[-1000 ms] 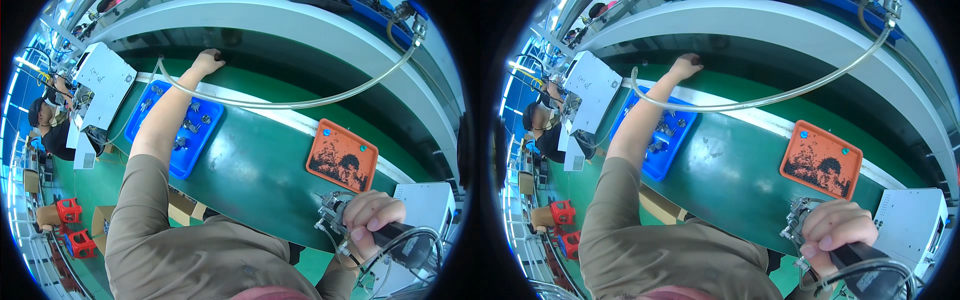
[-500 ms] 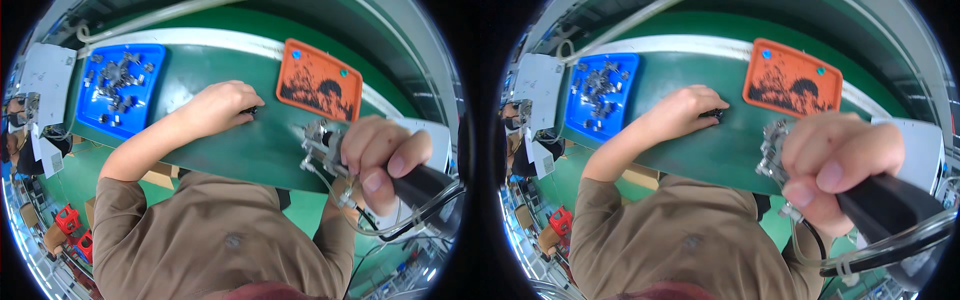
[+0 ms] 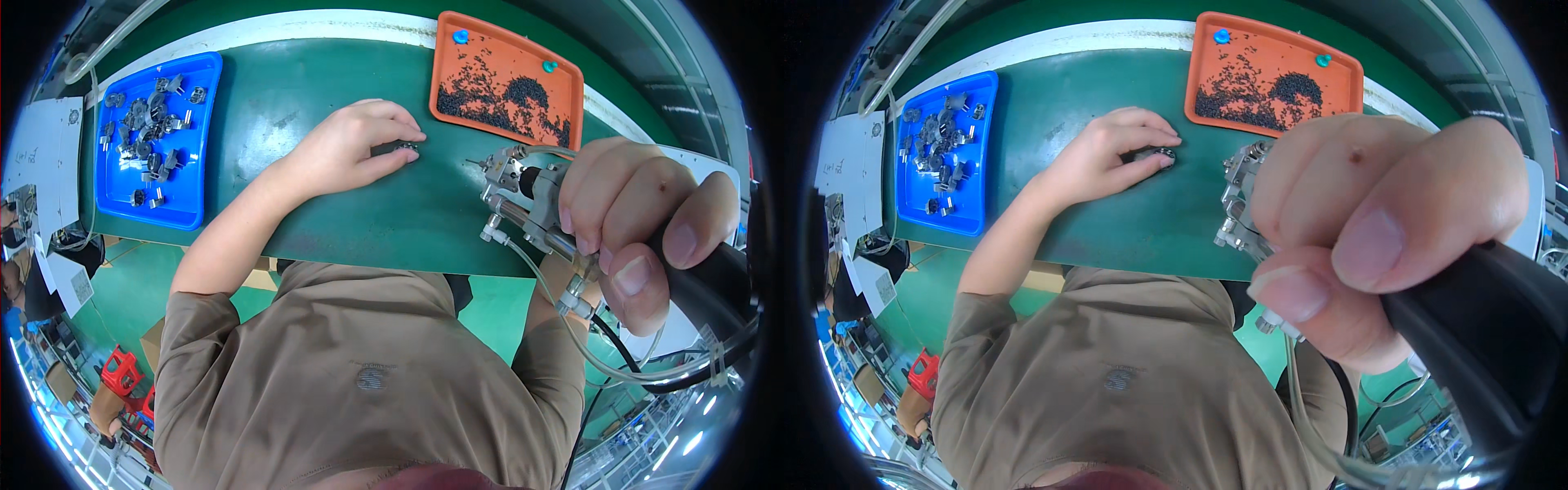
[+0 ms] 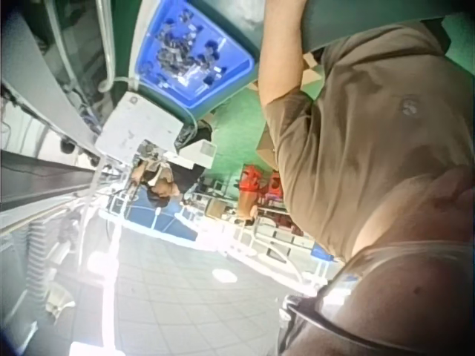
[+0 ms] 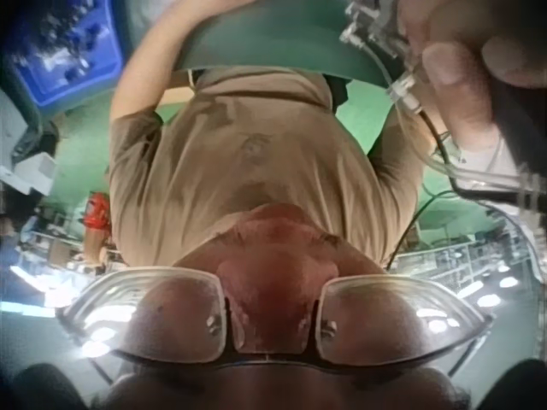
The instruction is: The person assembles small plastic housings by inserting components and fastening them together with a pneumatic screwdriver.
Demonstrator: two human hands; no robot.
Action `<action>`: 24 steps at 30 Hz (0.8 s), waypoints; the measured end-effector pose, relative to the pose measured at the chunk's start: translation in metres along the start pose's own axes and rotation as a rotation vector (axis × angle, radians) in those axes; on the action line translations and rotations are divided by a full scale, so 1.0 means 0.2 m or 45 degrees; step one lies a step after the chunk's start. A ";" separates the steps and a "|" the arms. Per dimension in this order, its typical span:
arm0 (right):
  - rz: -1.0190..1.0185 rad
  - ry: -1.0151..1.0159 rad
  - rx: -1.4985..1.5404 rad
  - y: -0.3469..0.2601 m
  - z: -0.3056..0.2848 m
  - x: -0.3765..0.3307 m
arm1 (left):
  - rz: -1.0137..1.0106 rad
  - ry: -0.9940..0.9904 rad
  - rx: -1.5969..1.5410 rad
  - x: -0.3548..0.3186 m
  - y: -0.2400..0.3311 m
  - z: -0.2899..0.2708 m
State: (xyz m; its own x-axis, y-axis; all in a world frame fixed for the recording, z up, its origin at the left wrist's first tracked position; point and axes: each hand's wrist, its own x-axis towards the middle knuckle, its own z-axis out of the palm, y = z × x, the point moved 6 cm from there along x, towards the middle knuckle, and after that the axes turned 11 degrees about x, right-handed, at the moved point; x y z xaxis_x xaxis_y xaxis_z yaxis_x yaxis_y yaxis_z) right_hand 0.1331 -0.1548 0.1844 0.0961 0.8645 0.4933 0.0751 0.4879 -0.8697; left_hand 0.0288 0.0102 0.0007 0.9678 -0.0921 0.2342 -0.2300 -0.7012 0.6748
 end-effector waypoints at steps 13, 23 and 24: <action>-0.035 -0.141 0.202 0.11 -0.03 0.04 | 0.192 0.103 0.205 -0.05 0.04 -0.01; -0.065 -0.031 0.205 0.20 0.03 0.02 | 0.207 0.183 0.233 -0.05 0.10 0.07; -0.074 -0.017 0.200 0.20 0.03 0.01 | 0.202 0.185 0.229 -0.05 0.10 0.07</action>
State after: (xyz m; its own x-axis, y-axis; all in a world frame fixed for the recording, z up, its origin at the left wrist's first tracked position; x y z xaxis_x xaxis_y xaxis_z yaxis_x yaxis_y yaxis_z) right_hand 0.1308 -0.1323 0.1502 0.0825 0.8355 0.5433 -0.0765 0.5488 -0.8324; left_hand 0.0160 -0.0122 0.0025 0.8933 -0.1173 0.4339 -0.3432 -0.8014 0.4898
